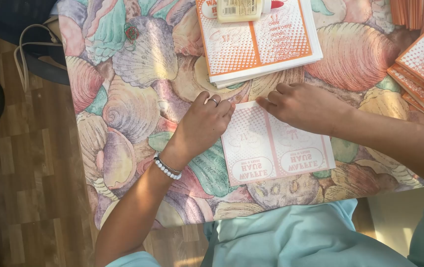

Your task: Folding and stacking paper bags on a table at a steady pace.

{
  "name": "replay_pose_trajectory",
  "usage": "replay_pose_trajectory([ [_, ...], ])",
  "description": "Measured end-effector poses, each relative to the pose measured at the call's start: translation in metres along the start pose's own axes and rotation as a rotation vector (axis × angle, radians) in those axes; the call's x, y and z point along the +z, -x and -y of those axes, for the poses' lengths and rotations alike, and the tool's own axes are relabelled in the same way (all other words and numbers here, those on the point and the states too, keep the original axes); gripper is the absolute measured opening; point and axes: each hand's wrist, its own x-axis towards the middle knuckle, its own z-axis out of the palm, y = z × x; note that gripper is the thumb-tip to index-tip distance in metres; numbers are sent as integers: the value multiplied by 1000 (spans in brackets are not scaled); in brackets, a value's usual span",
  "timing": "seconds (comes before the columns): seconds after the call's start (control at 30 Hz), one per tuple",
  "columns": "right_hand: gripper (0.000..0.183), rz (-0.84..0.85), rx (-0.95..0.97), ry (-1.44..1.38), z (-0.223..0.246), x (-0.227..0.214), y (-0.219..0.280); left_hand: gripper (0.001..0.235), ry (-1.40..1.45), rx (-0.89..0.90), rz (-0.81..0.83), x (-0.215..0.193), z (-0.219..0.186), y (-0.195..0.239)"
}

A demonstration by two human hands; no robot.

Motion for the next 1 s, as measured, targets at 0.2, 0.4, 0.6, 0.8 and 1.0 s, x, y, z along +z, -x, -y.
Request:
replay_pose_trajectory([
  [0.2,42,26,26,-7,5,-13,-3,26,-29,55,13,-8,3,-4],
  [0.4,46,59,40,-1,5,-15,-5,22,7,63,91,-9,4,-10],
  [0.6,52,93,65,-14,6,-23,-8,16,35,59,132,-17,3,-15],
  [0.8,58,111,79,-34,6,-30,-14,17,73,23,162,-18,3,-15],
  [1.0,59,111,85,-12,9,-26,-13,22,153,-114,273,-29,12,-3],
])
